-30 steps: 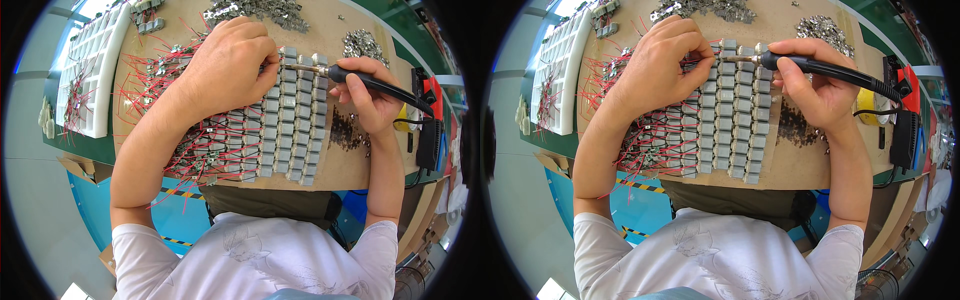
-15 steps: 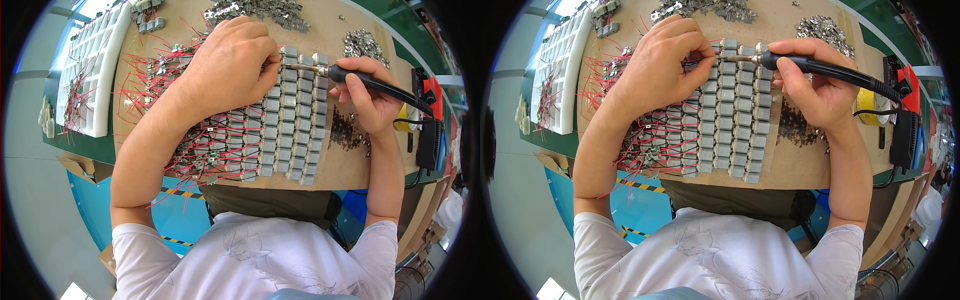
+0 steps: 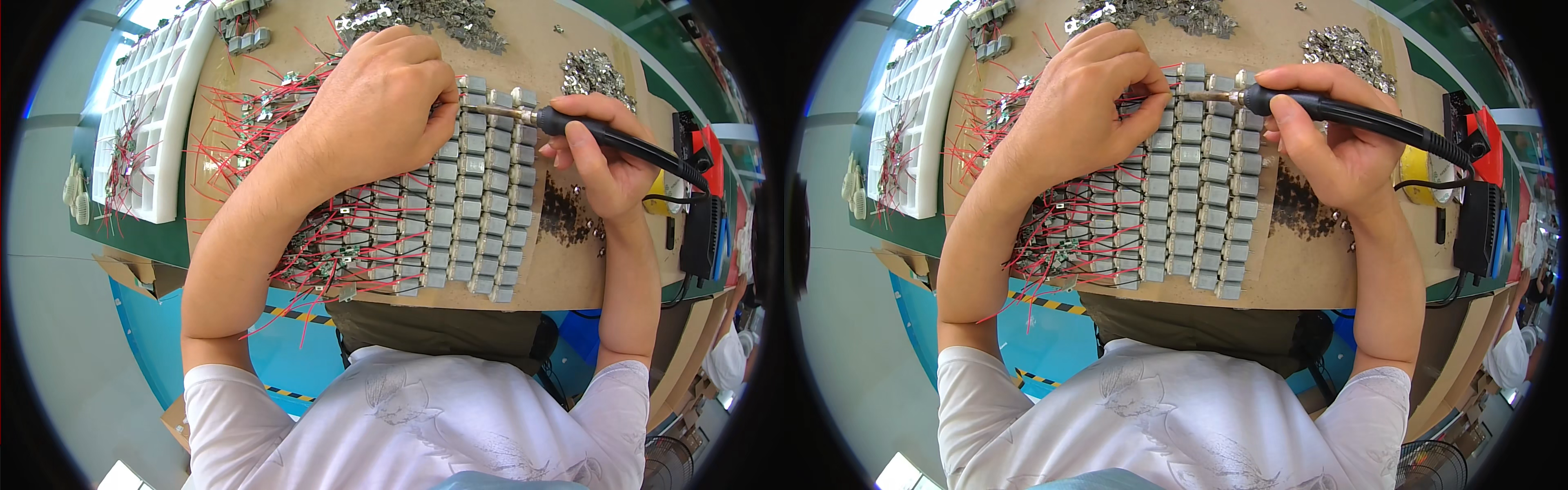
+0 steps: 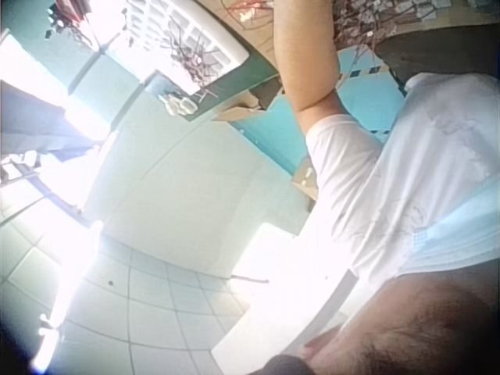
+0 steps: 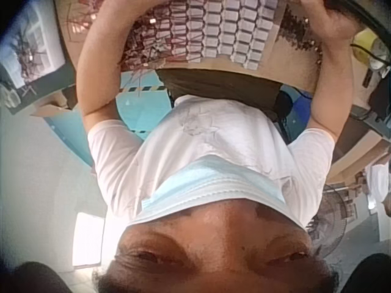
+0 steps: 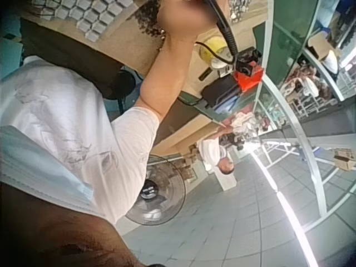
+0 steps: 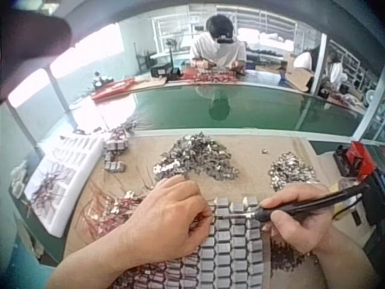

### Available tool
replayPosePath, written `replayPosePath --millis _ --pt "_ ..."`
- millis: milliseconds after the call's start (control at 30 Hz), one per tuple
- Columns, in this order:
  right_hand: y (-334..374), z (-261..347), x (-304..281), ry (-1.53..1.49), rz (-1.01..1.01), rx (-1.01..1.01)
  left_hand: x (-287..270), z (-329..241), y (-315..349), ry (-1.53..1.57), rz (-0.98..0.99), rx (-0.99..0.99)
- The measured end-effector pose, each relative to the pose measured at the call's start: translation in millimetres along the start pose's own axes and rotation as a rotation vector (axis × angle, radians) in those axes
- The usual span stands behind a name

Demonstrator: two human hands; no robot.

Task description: Soldering wires to electronic components on an assembly line.

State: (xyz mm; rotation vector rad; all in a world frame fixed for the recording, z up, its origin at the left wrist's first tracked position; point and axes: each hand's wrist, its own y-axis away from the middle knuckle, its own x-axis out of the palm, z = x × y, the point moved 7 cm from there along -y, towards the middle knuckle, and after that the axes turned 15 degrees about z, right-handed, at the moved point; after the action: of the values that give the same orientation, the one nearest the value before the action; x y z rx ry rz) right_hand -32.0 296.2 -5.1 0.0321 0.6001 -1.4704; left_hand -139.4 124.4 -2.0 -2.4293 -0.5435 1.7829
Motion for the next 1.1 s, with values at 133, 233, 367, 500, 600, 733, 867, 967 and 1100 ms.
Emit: replayPosePath --millis 133,233,367,500,600,733,867,967,1100 --pt "4 -1 -2 -0.056 -0.062 -0.001 0 0 0 0.002 -0.007 0.003" --pt "5 -2 -7 -0.019 -0.110 -0.052 0 0 0 0.008 0.002 -0.003" --pt "0 2 -8 0.112 -0.152 -0.072 0 -2 0 -0.009 0.017 0.004" --pt "-5 1 -6 0.307 -0.139 -0.073 1 -1 0 -0.006 0.019 0.005" --pt "-10 5 -2 0.441 -0.134 -0.095 -2 -2 1 -0.012 0.006 0.013" --pt "-13 5 0 0.569 -0.087 -0.089 -1 0 0 -0.011 0.009 0.014" --pt "-13 6 2 0.529 -0.058 -0.071 -2 -1 0 -0.010 0.003 0.013" --pt "-12 5 3 0.526 -0.047 -0.075 -1 -2 0 -0.008 0.008 0.012" --pt "-12 4 4 0.499 -0.057 -0.066 -1 -2 2 -0.014 0.017 0.002"
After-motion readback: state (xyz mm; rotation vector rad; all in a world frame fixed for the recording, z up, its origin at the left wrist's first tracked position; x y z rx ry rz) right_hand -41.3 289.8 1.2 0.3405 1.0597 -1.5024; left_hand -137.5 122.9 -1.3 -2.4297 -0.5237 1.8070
